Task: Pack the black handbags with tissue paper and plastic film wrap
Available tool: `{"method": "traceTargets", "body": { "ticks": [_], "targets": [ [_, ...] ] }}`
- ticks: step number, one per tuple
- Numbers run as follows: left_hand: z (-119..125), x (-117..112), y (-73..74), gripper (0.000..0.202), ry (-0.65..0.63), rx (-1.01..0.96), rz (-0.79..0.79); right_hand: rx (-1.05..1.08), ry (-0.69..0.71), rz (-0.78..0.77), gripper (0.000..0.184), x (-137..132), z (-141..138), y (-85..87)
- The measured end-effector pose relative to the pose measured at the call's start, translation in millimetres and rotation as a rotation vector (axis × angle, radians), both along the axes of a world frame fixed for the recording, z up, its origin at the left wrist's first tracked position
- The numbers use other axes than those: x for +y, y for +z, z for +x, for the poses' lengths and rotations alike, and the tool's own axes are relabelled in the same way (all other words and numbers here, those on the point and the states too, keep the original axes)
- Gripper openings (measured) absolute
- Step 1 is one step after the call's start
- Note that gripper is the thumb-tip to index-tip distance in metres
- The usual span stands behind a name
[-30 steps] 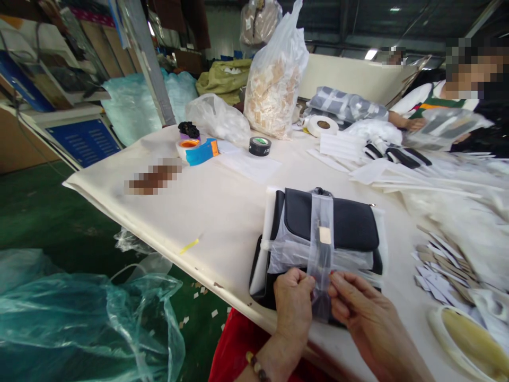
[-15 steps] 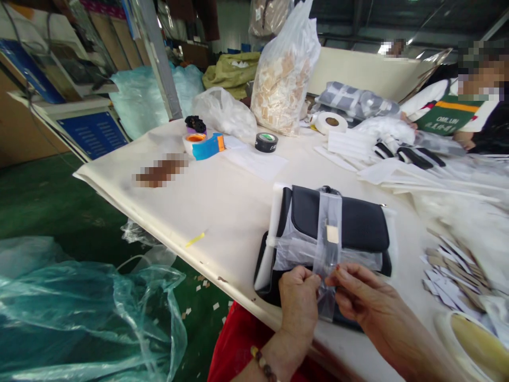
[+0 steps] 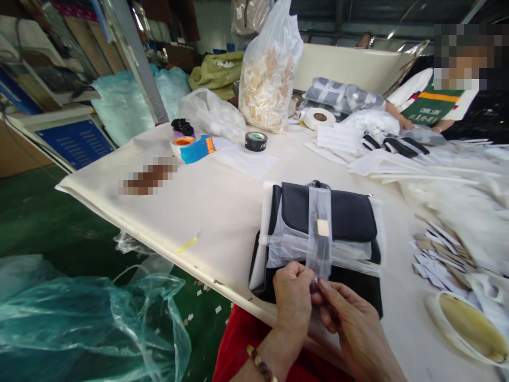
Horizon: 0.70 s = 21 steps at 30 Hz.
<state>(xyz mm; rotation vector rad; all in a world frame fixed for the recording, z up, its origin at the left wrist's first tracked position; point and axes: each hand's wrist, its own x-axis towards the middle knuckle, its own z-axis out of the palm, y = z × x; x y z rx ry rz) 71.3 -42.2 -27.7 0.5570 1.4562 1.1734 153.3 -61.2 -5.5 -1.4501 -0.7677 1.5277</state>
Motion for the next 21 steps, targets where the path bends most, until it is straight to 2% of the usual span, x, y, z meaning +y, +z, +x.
{"method": "traceTargets", "body": {
  "ticks": [6,13,21],
  "targets": [
    [-1,0,-1.6,0.018,0.004,0.056,0.026,0.074,-0.019,-0.071,0.025,-2,-3,-5.0],
    [-1,1,-7.4,0.02,0.019,0.081,0.068,0.01,-0.072,-0.069,0.036,4,-9,-3.8],
    [-1,-1,-0.1,0.019,0.023,0.04,0.05,0.071,-0.088,-0.095,0.041,10,-9,-7.1]
  ]
}}
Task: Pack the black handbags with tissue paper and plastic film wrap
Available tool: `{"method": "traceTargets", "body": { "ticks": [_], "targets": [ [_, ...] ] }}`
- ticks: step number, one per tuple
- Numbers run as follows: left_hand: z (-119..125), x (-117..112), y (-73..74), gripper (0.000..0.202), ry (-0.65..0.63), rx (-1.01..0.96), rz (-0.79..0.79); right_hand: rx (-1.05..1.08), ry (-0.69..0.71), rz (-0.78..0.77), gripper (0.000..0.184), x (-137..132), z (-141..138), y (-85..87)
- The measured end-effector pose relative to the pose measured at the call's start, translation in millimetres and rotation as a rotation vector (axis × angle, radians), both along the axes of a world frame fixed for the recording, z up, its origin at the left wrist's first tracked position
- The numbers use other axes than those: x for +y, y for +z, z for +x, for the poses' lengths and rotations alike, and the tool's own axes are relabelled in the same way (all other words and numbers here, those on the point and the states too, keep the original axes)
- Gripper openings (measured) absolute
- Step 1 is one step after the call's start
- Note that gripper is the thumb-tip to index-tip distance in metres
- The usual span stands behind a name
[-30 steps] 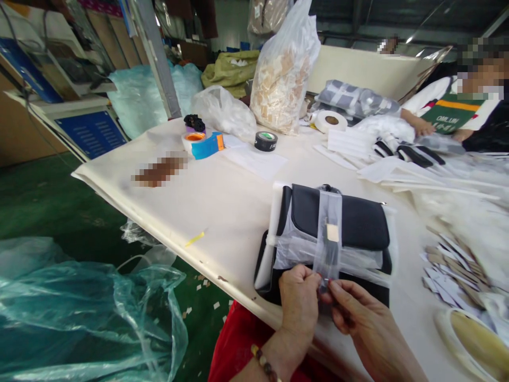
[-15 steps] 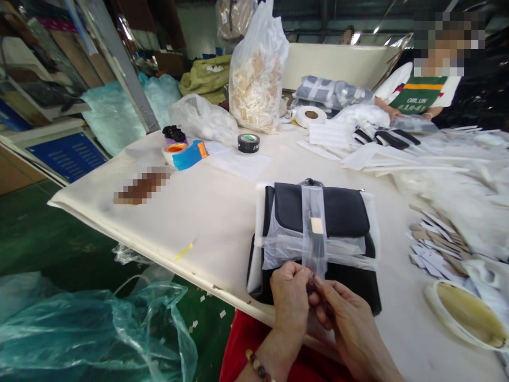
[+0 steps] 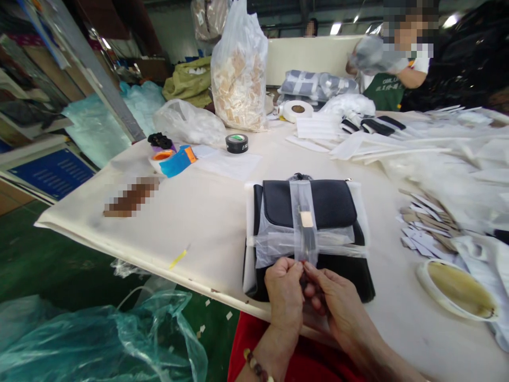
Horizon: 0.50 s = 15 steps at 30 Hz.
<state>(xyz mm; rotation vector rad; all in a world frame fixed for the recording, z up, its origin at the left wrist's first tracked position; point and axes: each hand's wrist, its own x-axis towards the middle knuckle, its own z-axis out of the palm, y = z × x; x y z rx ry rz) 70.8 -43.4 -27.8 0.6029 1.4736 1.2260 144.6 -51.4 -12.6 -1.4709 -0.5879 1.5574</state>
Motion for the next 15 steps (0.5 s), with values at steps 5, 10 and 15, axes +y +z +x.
{"method": "traceTargets", "body": {
  "ticks": [5,10,15],
  "targets": [
    [-0.4,1.0,3.0,0.019,0.003,-0.038,-0.006,0.011,0.002,-0.027,0.039,2.1,3.0,-3.8],
    [-0.9,1.6,2.8,0.019,0.01,-0.062,-0.006,0.012,0.022,-0.04,0.038,3.6,4.1,-2.5],
    [-0.8,0.9,5.8,0.018,0.017,-0.082,-0.007,-0.011,0.042,0.003,0.039,1.3,1.8,0.2]
  ]
}}
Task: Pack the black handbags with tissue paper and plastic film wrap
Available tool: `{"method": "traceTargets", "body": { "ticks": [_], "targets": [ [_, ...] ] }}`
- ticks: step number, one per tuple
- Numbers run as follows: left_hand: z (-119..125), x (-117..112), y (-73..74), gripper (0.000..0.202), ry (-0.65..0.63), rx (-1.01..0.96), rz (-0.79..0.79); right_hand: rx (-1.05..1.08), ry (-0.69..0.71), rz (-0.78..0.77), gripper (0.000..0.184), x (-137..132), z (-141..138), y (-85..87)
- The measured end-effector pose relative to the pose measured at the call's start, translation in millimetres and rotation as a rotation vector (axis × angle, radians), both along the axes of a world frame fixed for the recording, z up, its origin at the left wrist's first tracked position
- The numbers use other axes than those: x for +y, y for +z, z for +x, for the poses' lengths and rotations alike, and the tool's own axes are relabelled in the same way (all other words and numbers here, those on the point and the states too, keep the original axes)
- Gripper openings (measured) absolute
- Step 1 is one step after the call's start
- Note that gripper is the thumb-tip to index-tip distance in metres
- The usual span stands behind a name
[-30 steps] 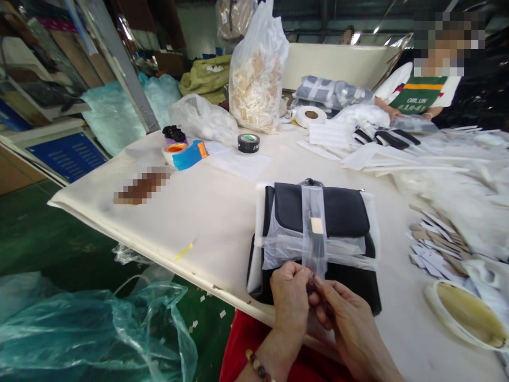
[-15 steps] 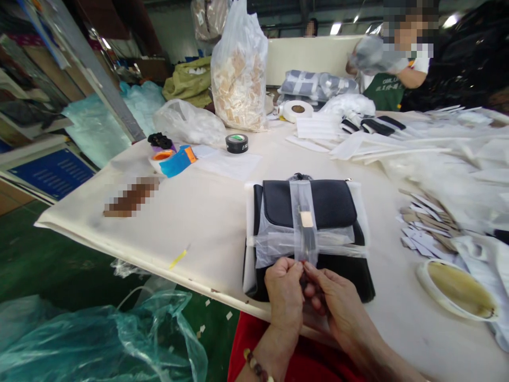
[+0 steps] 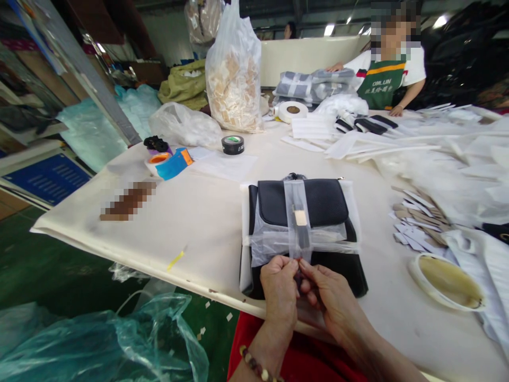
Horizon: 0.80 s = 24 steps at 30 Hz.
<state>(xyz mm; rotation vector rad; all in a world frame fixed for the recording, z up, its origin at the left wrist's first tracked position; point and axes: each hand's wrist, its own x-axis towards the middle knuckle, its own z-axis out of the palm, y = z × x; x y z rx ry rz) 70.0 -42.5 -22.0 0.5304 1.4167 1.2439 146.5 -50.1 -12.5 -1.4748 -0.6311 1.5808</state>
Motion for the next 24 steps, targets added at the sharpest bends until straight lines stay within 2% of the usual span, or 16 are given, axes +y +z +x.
{"method": "traceTargets", "body": {
  "ticks": [5,12,17,24],
  "targets": [
    [0,1,0.4,0.019,0.005,-0.005,0.003,-0.089,0.088,0.04,0.039,-5,3,4.8],
    [0,1,-7.3,0.019,0.02,0.019,0.02,-0.265,0.264,-0.036,0.029,4,13,9.6],
    [0,1,-8.4,0.018,0.03,0.017,0.027,-0.4,0.327,-0.025,0.032,8,14,6.8],
    [0,1,-4.5,0.019,0.036,-0.019,0.031,-0.468,0.412,-0.02,0.035,6,18,-1.3]
  ]
}}
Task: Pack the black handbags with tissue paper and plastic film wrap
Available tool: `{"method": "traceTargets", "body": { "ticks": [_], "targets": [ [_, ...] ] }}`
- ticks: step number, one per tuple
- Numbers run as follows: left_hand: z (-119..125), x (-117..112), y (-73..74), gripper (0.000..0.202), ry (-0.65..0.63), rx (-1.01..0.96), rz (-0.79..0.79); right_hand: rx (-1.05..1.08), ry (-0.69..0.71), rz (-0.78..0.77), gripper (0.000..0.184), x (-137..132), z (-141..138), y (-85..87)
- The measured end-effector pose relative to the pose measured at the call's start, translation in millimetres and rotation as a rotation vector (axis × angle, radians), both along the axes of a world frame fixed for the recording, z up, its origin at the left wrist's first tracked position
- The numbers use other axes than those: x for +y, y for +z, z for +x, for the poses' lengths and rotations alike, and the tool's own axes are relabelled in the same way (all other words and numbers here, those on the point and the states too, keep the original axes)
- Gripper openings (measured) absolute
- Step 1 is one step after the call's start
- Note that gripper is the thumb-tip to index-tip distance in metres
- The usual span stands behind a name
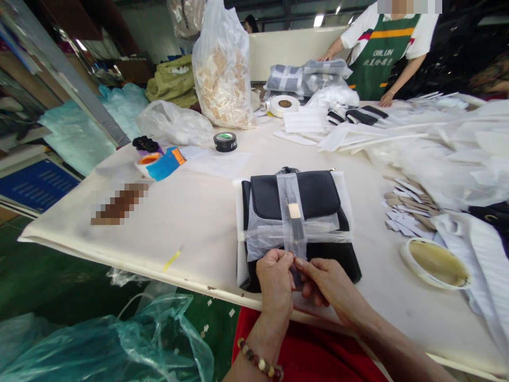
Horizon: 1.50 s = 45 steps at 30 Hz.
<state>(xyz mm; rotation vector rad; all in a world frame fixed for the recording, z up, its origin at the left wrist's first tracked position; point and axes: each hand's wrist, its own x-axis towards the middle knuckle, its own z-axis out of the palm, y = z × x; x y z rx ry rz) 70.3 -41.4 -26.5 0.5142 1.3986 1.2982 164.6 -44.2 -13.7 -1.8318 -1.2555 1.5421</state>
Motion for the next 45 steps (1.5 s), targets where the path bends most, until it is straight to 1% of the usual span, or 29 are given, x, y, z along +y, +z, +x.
{"method": "traceTargets", "body": {
  "ticks": [3,6,10,12,15,17,18,20,23,26,32,38,45],
  "targets": [
    [0,0,2.4,0.019,0.0,-0.009,0.003,-0.038,0.041,0.015,0.036,-1,3,-5.7],
    [-1,0,4.2,0.019,0.004,-0.016,0.007,-0.126,0.089,0.06,0.039,-3,7,-10.3],
    [-1,1,4.2,0.019,0.004,-0.027,0.015,-0.311,0.112,0.17,0.041,-5,10,-7.4],
    [-1,1,3.7,0.019,0.006,-0.031,0.018,-0.413,0.088,0.229,0.039,-4,10,-2.0],
    [-1,1,3.8,0.02,0.004,-0.038,0.019,-0.509,-0.021,0.285,0.029,-4,9,5.8],
    [-1,0,4.8,0.021,-0.002,-0.044,0.02,-0.464,-0.069,0.311,0.036,-3,8,7.5],
    [-2,0,5.5,0.021,-0.006,-0.047,0.019,-0.408,-0.066,0.32,0.039,-3,8,6.8],
    [-3,0,6.8,0.021,-0.012,-0.053,0.015,-0.274,-0.011,0.318,0.036,-1,8,3.1],
    [-4,-1,7.6,0.021,-0.019,-0.061,0.013,-0.108,0.061,0.259,0.028,4,8,-4.6],
    [-4,-2,7.1,0.021,-0.023,-0.061,0.014,-0.01,0.056,0.189,0.031,8,9,-9.0],
    [-4,-1,9.0,0.019,-0.028,-0.065,-0.004,0.073,-0.01,0.133,0.026,8,7,-6.3],
    [-4,0,12.3,0.016,-0.038,-0.071,-0.032,0.117,-0.046,0.093,0.023,10,5,-1.8],
    [-3,1,11.7,0.016,-0.039,-0.054,-0.051,0.17,-0.063,0.051,0.022,11,6,-4.8]
  ]
}}
